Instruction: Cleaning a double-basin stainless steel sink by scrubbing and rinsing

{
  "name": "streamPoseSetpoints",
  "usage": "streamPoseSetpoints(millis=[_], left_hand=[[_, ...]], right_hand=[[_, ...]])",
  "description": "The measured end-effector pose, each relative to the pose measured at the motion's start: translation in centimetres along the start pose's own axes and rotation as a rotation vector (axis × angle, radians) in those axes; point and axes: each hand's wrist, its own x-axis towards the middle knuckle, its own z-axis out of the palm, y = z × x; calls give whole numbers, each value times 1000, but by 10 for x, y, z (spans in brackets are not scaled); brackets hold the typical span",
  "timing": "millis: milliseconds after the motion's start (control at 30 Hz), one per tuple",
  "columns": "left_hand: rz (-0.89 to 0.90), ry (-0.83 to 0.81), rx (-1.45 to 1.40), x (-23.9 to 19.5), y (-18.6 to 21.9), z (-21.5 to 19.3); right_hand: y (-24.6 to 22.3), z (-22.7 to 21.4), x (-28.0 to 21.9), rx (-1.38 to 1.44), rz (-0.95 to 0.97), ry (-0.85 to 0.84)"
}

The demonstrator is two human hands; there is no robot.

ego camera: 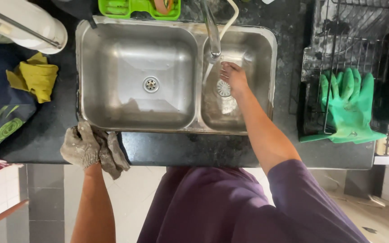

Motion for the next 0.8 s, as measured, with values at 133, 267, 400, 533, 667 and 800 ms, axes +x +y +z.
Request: streamPoseSetpoints(millis=[133,267,400,533,667,800], left_hand=[[-30,-79,4,2,1,-2],[-61,-101,80,3,0,-1],[-94,-155,49,3,6,-9],[-64,-84,-20,5,7,-9],[-29,-77,-3,2,7,-10],[-13,-111,51,3,-2,-3]], right_hand=[[39,26,34,146,22,1],[30,62,-2,-41,182,76],[56,78,3,223,236,45],[76,60,17,275,260,80],[72,47,21,276,281,78],[76,50,27,249,289,33]])
